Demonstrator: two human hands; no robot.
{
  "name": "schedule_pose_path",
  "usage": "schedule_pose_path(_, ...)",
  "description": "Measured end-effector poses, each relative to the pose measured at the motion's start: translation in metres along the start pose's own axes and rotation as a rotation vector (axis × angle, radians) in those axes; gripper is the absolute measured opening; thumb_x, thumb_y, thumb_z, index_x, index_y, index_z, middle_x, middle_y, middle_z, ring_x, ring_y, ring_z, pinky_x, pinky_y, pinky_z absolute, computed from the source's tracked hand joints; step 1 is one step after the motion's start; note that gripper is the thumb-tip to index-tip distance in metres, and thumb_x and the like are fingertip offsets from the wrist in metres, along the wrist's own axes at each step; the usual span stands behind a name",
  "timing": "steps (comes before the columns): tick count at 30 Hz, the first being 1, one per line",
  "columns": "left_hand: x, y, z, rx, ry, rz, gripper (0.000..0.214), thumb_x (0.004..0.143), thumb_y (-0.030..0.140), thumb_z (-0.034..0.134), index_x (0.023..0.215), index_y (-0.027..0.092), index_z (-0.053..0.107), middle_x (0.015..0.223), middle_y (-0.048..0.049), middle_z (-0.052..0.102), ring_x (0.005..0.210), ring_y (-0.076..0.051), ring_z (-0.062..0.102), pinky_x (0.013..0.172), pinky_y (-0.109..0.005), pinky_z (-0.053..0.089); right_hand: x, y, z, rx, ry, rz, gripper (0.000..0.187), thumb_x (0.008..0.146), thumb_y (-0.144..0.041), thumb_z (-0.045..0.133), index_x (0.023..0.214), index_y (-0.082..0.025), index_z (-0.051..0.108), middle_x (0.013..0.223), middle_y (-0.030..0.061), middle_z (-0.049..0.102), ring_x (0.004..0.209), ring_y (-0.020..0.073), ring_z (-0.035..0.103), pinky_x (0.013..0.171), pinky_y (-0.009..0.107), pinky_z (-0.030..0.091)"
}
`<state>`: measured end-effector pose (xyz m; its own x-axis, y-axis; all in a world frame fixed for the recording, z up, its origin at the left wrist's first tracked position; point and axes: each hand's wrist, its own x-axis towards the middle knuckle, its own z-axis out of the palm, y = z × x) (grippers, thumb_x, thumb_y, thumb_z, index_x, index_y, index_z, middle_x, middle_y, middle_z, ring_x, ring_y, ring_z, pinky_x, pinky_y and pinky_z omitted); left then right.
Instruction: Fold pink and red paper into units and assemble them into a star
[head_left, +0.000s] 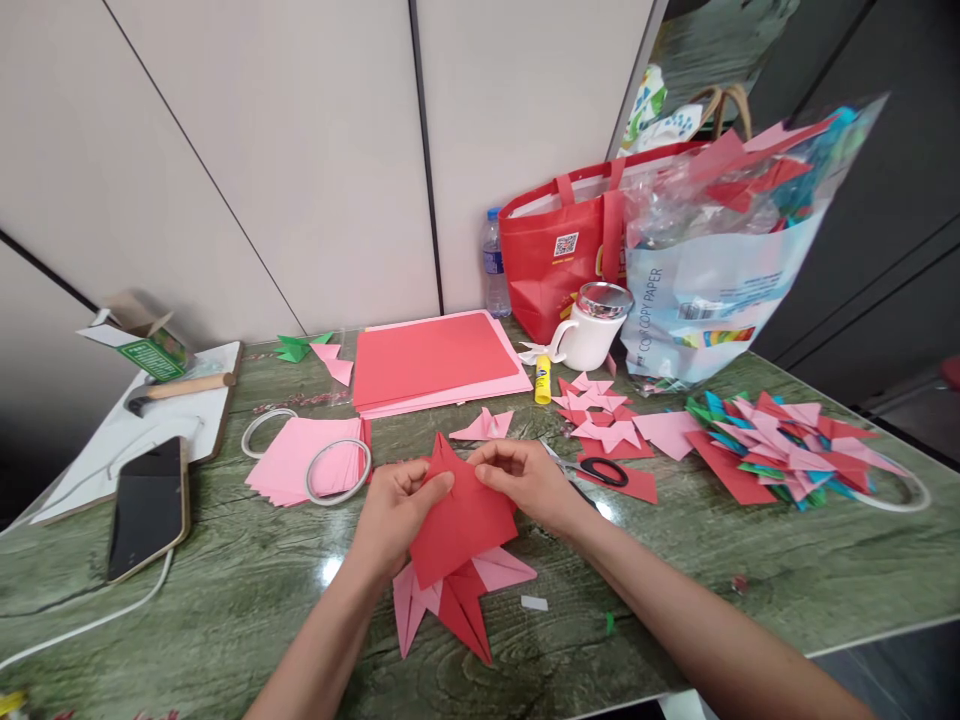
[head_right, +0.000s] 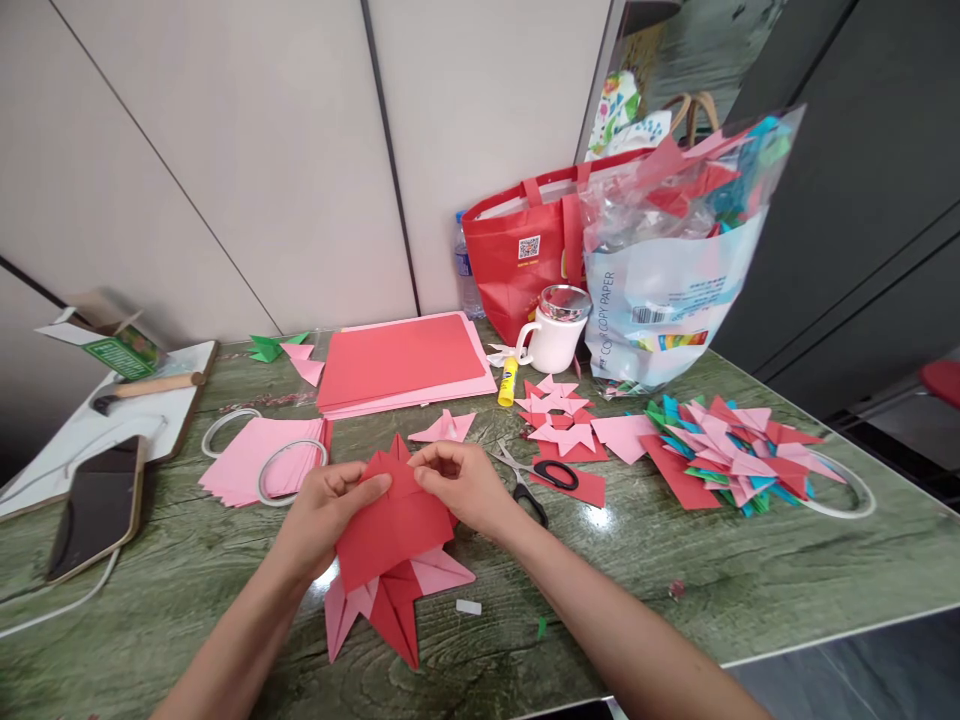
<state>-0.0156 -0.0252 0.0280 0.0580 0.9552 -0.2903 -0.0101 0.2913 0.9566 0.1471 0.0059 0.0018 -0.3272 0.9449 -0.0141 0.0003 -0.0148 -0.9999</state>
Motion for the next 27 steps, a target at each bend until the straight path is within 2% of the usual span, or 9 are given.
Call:
schedule_pose_path(6, -0.0004, 0.0073, -0.0037, -0.070, 0.045, -0.014, 0.032, 0.054, 0.040, 0.076, 0.058, 0.012, 0.060, 0.051, 0.0001, 0.059, 0.042, -0.008, 0.048, 0.042, -0.019, 0.034, 0.0006, 0.0014, -0.0022, 0.003, 0.005, -0.005, 0.013, 0.067, -0.025, 0.060, 0.074, -0.016, 0.066, 0.070, 0.0011, 0.064, 0.064, 0.0132, 0.056, 0.060, 0.025, 0.044)
schedule_pose_path(13, -0.0004, 0.0095, -0.0061, -0.124, 0.084, -0.028, 0.033, 0.052, 0.039, 0.078, 0.062, 0.012, 0.063, 0.053, -0.0012, 0.063, 0.043, -0.009, 0.052, 0.042, -0.019, 0.037, 0.0012, 0.0012, -0.0027, 0.087, -0.030, -0.022, 0.019, 0.066, -0.020, 0.056, 0.081, -0.018, 0.068, 0.082, 0.0026, 0.068, 0.076, 0.0161, 0.060, 0.071, 0.030, 0.048)
schedule_pose_path(18, 0.0005, 0.0092, -0.0074, -0.168, 0.112, 0.015, 0.031, 0.054, 0.037, 0.078, 0.066, 0.012, 0.064, 0.054, -0.0020, 0.064, 0.047, -0.012, 0.056, 0.047, -0.020, 0.041, 0.0019, 0.0035, -0.0014, 0.151, 0.005, -0.006, 0.022, 0.076, -0.030, 0.053, 0.089, -0.019, 0.066, 0.088, 0.0034, 0.067, 0.078, 0.0153, 0.061, 0.070, 0.029, 0.048)
schedule_pose_path(23, 0.0000, 0.0080, -0.0056, -0.154, 0.054, 0.024, 0.030, 0.060, 0.038, 0.076, 0.074, 0.012, 0.067, 0.060, -0.0024, 0.066, 0.051, -0.011, 0.056, 0.049, -0.020, 0.042, 0.0003, 0.0029, 0.0013, 0.119, -0.006, 0.000, 0.025, 0.069, -0.037, 0.068, 0.083, -0.017, 0.063, 0.080, 0.0022, 0.066, 0.071, 0.0142, 0.059, 0.065, 0.026, 0.047)
schedule_pose_path(27, -0.0010, 0.0096, -0.0045, -0.135, -0.019, 0.014, 0.032, 0.062, 0.039, 0.074, 0.079, 0.012, 0.069, 0.066, -0.0043, 0.068, 0.055, -0.012, 0.058, 0.051, -0.021, 0.044, -0.0001, 0.0016, 0.0008, 0.128, 0.019, -0.009, 0.027, 0.068, -0.041, 0.068, 0.078, -0.017, 0.062, 0.072, 0.0008, 0.063, 0.063, 0.0122, 0.057, 0.059, 0.025, 0.045)
